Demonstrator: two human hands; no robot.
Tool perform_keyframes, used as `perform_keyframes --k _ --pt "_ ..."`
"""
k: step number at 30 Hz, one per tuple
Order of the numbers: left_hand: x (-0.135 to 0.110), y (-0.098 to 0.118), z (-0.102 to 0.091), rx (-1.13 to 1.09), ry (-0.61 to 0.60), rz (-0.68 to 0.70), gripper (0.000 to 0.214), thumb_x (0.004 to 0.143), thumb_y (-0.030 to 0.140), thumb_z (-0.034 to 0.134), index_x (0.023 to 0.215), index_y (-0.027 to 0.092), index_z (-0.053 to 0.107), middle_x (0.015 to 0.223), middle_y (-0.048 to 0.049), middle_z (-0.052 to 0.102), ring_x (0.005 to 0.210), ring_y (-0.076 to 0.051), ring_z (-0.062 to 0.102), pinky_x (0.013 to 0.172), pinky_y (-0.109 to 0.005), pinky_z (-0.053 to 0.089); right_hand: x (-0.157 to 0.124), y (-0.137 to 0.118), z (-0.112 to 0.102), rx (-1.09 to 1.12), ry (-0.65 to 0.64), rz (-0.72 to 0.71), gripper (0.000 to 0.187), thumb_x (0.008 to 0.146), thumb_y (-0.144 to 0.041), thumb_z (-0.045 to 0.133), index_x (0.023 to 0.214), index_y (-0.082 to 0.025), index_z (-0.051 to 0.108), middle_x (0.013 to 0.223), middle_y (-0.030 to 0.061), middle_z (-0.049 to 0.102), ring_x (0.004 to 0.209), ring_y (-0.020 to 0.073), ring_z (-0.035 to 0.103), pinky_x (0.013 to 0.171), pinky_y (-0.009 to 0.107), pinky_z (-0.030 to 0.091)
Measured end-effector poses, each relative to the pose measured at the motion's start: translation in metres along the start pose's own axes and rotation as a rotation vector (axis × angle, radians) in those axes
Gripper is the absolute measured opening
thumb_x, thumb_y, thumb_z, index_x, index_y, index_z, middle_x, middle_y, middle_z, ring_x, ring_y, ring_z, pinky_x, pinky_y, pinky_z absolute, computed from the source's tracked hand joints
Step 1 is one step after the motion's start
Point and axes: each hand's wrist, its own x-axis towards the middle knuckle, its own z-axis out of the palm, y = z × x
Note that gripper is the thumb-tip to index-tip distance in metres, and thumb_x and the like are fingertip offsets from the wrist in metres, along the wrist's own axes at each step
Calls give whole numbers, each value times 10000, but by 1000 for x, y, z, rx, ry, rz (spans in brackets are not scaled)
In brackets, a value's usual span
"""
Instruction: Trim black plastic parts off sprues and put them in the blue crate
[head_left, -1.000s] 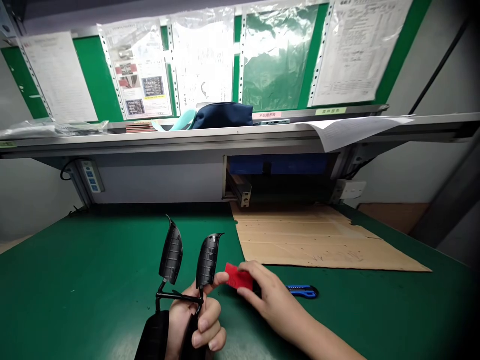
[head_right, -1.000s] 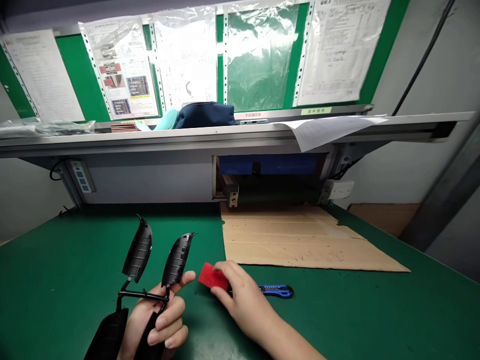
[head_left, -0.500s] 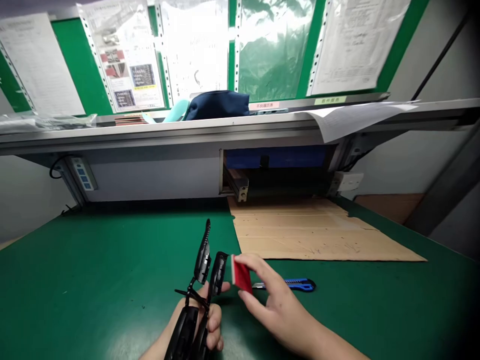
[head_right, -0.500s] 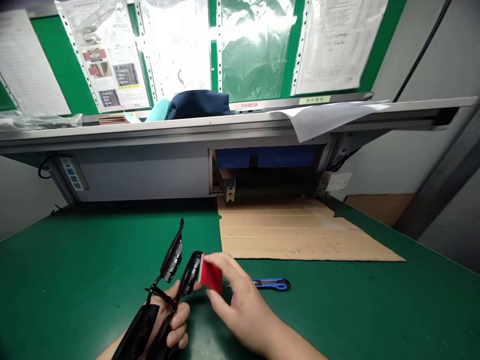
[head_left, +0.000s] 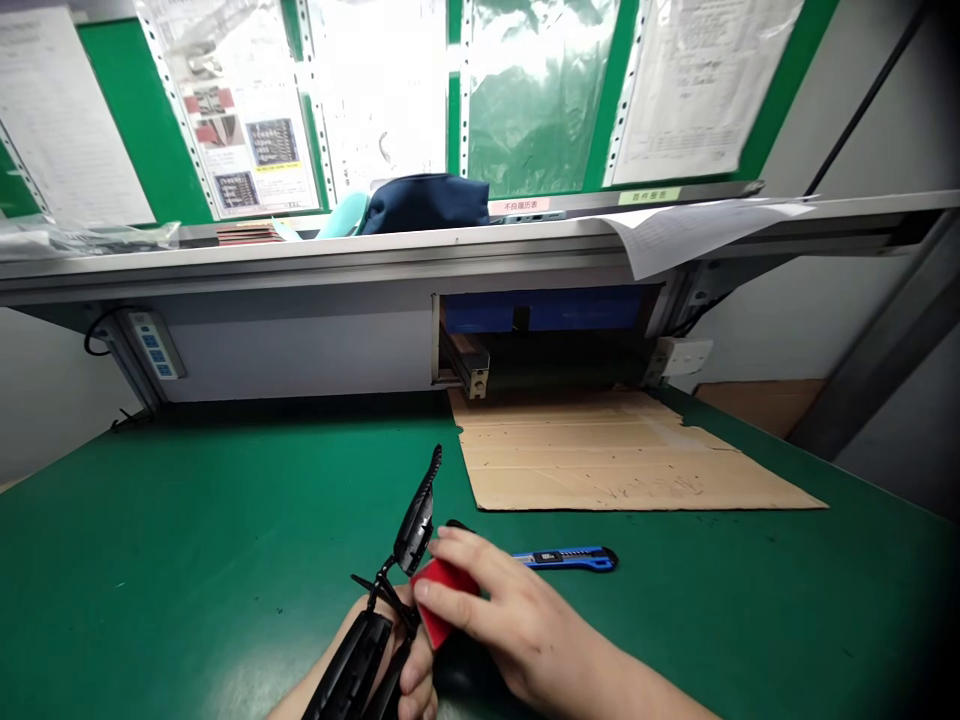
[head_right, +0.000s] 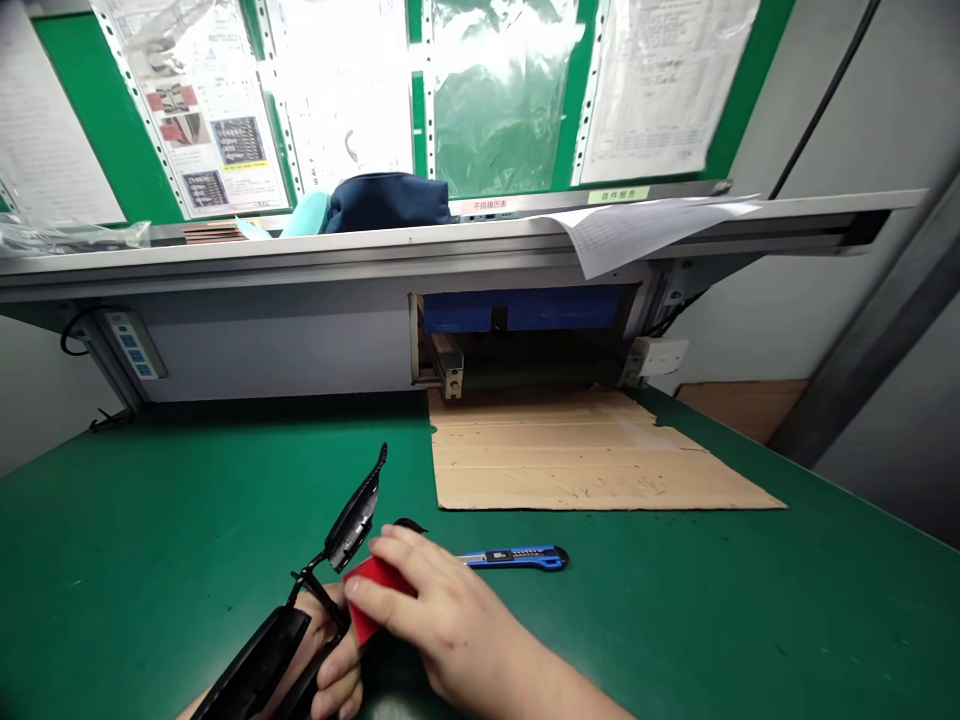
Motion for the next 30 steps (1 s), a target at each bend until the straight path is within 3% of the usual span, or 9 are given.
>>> perform_keyframes --k 4,8,12,16,18,21,25,30 --pt "-2 1 3 11 11 -24 536 894 475 500 478 139 532 359 22 370 327 -103 414 512 -274 431 3 -3 -1 -20 54 26 474 948 -35 327 1365 -206 474 1378 144 380 1314 266 313 1056 452 367" --pt "-4 2 6 -13 20 8 341 801 486 640 699 162 627 428 36 456 336 -102 414 486 -265 414 5 -5 -1 8 62 -34 409 961 -92 400 1332 -226 510 1340 131 424 1284 268 351 1032 437 396" --pt "-6 -1 4 -13 1 -15 462 832 481 606 521 146 543 414 21 425 344 -92 416 512 -270 420 5 -5 -1 -26 84 17 410 951 -62 380 1295 -215 543 1330 139 431 1265 267 376 1020 434 406" --pt "-9 -5 2 -41 30 11 275 843 476 595 813 206 637 485 52 455 372 -93 411 527 -263 406 5 -4 -2 -20 96 -14 389 952 -87 410 1286 -227 552 1302 131 453 1224 259 418 994 414 430" --pt "-8 -4 1 -30 25 -11 383 876 480 546 661 170 608 448 44 418 367 -91 405 540 -267 408 5 -4 -3 -43 121 24 402 945 -66 387 1272 -218 564 1298 140 451 1208 256 431 981 417 437" --pt "-3 -1 1 -5 -5 -64 589 854 538 538 410 175 404 377 37 340 326 -96 380 494 -273 397 5 -5 -3 -33 92 -13 394 938 -87 430 1280 -230 561 1304 133 449 1220 265 414 982 420 431" --pt "1 0 1 6 -2 -77 600 890 501 485 394 172 407 356 42 313 311 -87 363 492 -265 405 5 -5 -3 -39 117 41 409 938 -64 384 1267 -226 568 1285 133 457 1181 244 444 947 393 453" --pt "-1 -2 3 -3 14 -42 435 861 485 536 568 163 551 394 50 373 313 -90 362 472 -262 397 5 -3 -3 -26 116 0 383 942 -87 408 1260 -230 565 1278 132 455 1175 255 446 944 401 451"
